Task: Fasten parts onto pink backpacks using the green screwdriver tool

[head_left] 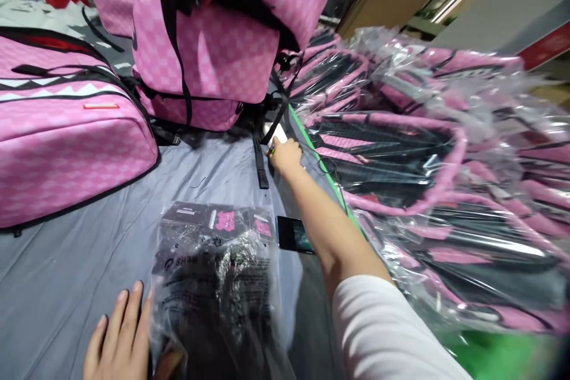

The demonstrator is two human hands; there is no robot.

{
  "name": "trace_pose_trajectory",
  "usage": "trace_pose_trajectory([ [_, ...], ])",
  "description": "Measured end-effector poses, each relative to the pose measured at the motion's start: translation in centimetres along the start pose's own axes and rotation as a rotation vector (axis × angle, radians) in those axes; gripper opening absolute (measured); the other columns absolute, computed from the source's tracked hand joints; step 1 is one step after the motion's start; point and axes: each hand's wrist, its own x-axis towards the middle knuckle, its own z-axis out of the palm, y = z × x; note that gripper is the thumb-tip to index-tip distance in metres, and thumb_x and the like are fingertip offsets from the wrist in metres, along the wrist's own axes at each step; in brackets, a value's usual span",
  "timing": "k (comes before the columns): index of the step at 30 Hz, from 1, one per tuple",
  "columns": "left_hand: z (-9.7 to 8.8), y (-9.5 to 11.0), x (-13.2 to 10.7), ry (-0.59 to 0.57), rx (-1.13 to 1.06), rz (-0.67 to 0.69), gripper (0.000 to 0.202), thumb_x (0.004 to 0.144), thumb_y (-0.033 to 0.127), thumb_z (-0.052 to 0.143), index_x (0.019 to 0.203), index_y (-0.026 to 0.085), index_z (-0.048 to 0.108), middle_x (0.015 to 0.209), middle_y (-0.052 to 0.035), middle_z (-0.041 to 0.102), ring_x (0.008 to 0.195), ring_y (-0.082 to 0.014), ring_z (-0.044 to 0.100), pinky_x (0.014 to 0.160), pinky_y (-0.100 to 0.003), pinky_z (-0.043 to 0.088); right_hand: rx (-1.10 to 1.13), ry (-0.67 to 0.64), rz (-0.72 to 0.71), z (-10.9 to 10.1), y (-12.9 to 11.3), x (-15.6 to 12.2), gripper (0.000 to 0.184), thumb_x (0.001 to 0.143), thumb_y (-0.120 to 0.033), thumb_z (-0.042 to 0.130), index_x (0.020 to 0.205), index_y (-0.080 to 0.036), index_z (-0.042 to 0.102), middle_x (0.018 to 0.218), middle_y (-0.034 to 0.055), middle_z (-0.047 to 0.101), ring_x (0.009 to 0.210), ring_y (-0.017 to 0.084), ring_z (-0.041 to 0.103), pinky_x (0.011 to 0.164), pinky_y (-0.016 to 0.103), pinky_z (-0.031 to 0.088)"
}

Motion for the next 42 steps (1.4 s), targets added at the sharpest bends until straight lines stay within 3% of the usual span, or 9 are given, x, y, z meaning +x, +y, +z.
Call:
trace_pose_trajectory([
  [5, -1.4, 0.4, 0.7, 0.024, -0.019, 0.066, 0.079, 0.094, 0.054, 0.032, 0.161, 0.015, 0.016, 0.165, -0.0176, 0.027, 0.152, -0.0372, 0.025, 0.116, -0.062, 0.028, -0.05, -0.123, -0.008, -0.8, -0.2, -10.5, 0.039, 0.094, -0.011, 0.045, 0.127, -0.004, 0.064, 0.111, 0.03, 0.069, 0.104, 0.038, 0.067, 0.085, 0.049, 0.045],
  [7, -1.9, 0.6, 1.1, 0.041, -0.036, 0.06, 0.079, 0.095, 0.057, 0.028, 0.155, 0.007, 0.031, 0.162, -0.0221, 0.032, 0.152, -0.0384, 0.026, 0.117, -0.061, 0.026, -0.037, -0.17, -0.031, -1.8, 0.7, -12.9, 0.032, 0.093, -0.014, 0.051, 0.117, -0.008, 0.07, 0.108, 0.0265, 0.071, 0.102, 0.036, 0.069, 0.085, 0.047, 0.046],
  [9, -2.3, 0.9, 1.3, 0.039, -0.045, 0.045, 0.082, 0.095, 0.06, 0.023, 0.147, 0.001, 0.044, 0.159, -0.0248, 0.035, 0.15, -0.0397, 0.028, 0.118, -0.06, 0.025, -0.019, -0.173, -0.04, -3.1, 1.8, -13.8, 0.037, 0.095, -0.027, 0.055, 0.127, -0.012, 0.065, 0.117, 0.0256, 0.069, 0.112, 0.036, 0.066, 0.091, 0.047, 0.046],
  [12, -2.4, 1.0, 1.4, 0.034, -0.035, 0.029, 0.086, 0.095, 0.063, 0.019, 0.142, -0.002, 0.05, 0.157, -0.0251, 0.039, 0.149, -0.04, 0.03, 0.119, -0.059, 0.026, 0.018, -0.18, -0.031, -4.4, 2.9, -13.4, 0.066, 0.094, -0.052, 0.056, 0.152, -0.022, 0.04, 0.138, 0.025, 0.058, 0.127, 0.038, 0.058, 0.099, 0.052, 0.043],
  [15, -2.6, 1.0, 1.4, 0.045, -0.01, 0.042, 0.086, 0.096, 0.062, 0.018, 0.141, -0.003, 0.052, 0.156, -0.0252, 0.04, 0.148, -0.0405, 0.033, 0.117, -0.059, 0.029, 0.085, -0.276, -0.037, -4.7, 2.8, -12.2, 0.074, 0.092, -0.063, 0.054, 0.155, -0.028, 0.033, 0.139, 0.0193, 0.06, 0.122, 0.032, 0.063, 0.095, 0.044, 0.049],
  [21, -2.8, 1.0, 1.3, 0.022, -0.001, 0.03, 0.079, 0.098, 0.059, 0.023, 0.144, 0.001, 0.05, 0.158, -0.0224, 0.039, 0.149, -0.0377, 0.031, 0.118, -0.057, 0.029, 0.118, -0.33, 0.046, -3.5, 2.6, -12.6, 0.058, 0.097, -0.041, 0.047, 0.149, -0.017, 0.038, 0.133, 0.0218, 0.063, 0.124, 0.03, 0.062, 0.094, 0.04, 0.051],
  [30, -2.9, 1.0, 1.4, -0.012, -0.051, -0.004, 0.083, 0.096, 0.062, 0.022, 0.145, 0.001, 0.048, 0.158, -0.0234, 0.038, 0.149, -0.039, 0.031, 0.12, -0.057, 0.024, 0.103, -0.327, 0.284, -3.2, 4.4, -13.9, 0.056, 0.098, -0.038, 0.043, 0.142, -0.004, 0.044, 0.13, 0.0305, 0.061, 0.121, 0.034, 0.064, 0.083, 0.044, 0.057],
  [37, -3.0, 1.1, 1.4, 0.004, -0.026, 0.006, 0.082, 0.097, 0.06, 0.021, 0.143, -0.001, 0.051, 0.157, -0.0238, 0.039, 0.148, -0.039, 0.032, 0.118, -0.059, 0.027, 0.054, -0.328, 0.239, -3.9, 4.1, -13.2, 0.045, 0.096, -0.038, 0.051, 0.123, -0.004, 0.066, 0.12, 0.0302, 0.066, 0.112, 0.039, 0.067, 0.077, 0.052, 0.058],
  [42, -2.5, 1.1, 1.3, 0.042, -0.022, 0.035, 0.081, 0.096, 0.059, 0.025, 0.141, -0.002, 0.052, 0.157, -0.0249, 0.04, 0.148, -0.0397, 0.032, 0.117, -0.06, 0.028, 0.006, -0.142, 0.085, -4.4, 5.1, -9.0, 0.04, 0.098, -0.03, 0.048, 0.133, -0.013, 0.06, 0.134, 0.0243, 0.06, 0.126, 0.033, 0.059, 0.101, 0.048, 0.049],
])
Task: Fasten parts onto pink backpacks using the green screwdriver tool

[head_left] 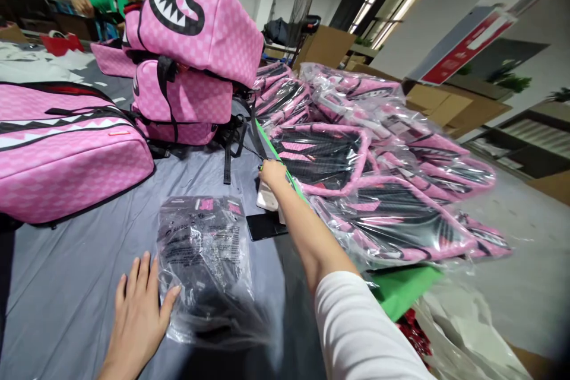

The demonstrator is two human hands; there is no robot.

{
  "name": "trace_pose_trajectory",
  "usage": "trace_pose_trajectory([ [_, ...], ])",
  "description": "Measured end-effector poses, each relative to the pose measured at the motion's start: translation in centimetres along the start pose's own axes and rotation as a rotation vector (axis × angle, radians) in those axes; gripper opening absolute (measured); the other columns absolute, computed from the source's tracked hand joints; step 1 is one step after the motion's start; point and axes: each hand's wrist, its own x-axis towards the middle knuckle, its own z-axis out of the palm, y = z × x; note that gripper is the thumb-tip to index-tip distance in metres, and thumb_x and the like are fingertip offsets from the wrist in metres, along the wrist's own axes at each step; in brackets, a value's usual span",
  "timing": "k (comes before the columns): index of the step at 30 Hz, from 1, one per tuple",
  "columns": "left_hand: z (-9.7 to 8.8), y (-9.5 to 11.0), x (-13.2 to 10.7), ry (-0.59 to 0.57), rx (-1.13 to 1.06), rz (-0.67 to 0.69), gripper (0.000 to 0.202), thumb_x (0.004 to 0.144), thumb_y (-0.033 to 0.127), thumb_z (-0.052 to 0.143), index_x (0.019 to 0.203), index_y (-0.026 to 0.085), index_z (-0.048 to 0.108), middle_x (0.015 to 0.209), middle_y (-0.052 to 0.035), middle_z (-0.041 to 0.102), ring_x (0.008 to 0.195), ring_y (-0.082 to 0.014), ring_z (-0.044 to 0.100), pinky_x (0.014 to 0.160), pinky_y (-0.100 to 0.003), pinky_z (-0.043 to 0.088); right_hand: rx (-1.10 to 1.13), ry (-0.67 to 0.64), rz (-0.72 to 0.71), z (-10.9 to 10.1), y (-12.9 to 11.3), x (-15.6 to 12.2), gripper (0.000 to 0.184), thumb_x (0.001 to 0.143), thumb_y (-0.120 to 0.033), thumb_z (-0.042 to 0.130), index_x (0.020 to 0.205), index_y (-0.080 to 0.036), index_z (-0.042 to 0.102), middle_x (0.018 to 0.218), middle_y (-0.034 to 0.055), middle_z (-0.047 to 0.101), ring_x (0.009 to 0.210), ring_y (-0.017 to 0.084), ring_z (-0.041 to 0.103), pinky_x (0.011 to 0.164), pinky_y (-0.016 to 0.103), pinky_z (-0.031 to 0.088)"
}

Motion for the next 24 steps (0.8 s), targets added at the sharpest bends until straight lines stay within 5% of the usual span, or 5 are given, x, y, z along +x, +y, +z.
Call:
trace_pose_trajectory([
  [3, 0.4, -0.2, -0.2, 0.032, 0.015, 0.036, 0.075, 0.096, 0.054, 0.032, 0.146, 0.0, 0.047, 0.159, -0.0241, 0.037, 0.149, -0.0393, 0.03, 0.117, -0.059, 0.028, -0.022, 0.066, -0.135, 0.5, -0.6, 3.4, 0.04, 0.099, -0.019, 0.044, 0.137, -0.019, 0.055, 0.14, 0.0178, 0.056, 0.13, 0.026, 0.054, 0.105, 0.037, 0.046],
  [6, 0.7, -0.4, -0.3, 0.071, 0.041, 0.074, 0.075, 0.095, 0.049, 0.037, 0.159, 0.011, 0.025, 0.163, -0.0189, 0.031, 0.15, -0.0367, 0.03, 0.116, -0.057, 0.028, -0.047, 0.069, -0.192, 1.7, -1.6, 6.6, 0.045, 0.097, -0.015, 0.045, 0.141, -0.022, 0.051, 0.143, 0.0162, 0.053, 0.132, 0.025, 0.052, 0.102, 0.035, 0.047],
  [12, 1.0, -0.4, -0.3, 0.033, 0.038, 0.034, 0.079, 0.097, 0.055, 0.032, 0.163, 0.021, 0.007, 0.167, -0.0126, 0.025, 0.152, -0.0332, 0.029, 0.118, -0.056, 0.025, -0.127, -0.016, -0.079, 3.4, -2.1, 11.0, 0.045, 0.094, -0.013, 0.045, 0.135, -0.019, 0.061, 0.132, 0.0195, 0.064, 0.126, 0.033, 0.059, 0.098, 0.046, 0.047],
  [17, 0.7, -0.4, -0.4, -0.015, 0.004, 0.031, 0.08, 0.095, 0.056, 0.035, 0.162, 0.016, 0.016, 0.167, -0.0151, 0.023, 0.154, -0.0338, 0.022, 0.12, -0.057, 0.022, -0.201, 0.007, 0.0, 3.4, -1.3, 9.9, 0.039, 0.093, -0.012, 0.045, 0.122, -0.008, 0.07, 0.121, 0.0258, 0.069, 0.122, 0.037, 0.061, 0.101, 0.051, 0.037],
  [24, 0.5, -0.4, -0.3, -0.02, 0.015, 0.028, 0.073, 0.095, 0.051, 0.036, 0.152, 0.006, 0.039, 0.163, -0.0205, 0.031, 0.154, -0.0346, 0.021, 0.12, -0.057, 0.022, -0.178, 0.126, -0.092, 3.1, -0.1, 5.9, 0.034, 0.095, -0.013, 0.043, 0.117, -0.01, 0.068, 0.116, 0.0236, 0.072, 0.116, 0.029, 0.065, 0.105, 0.045, 0.028],
])
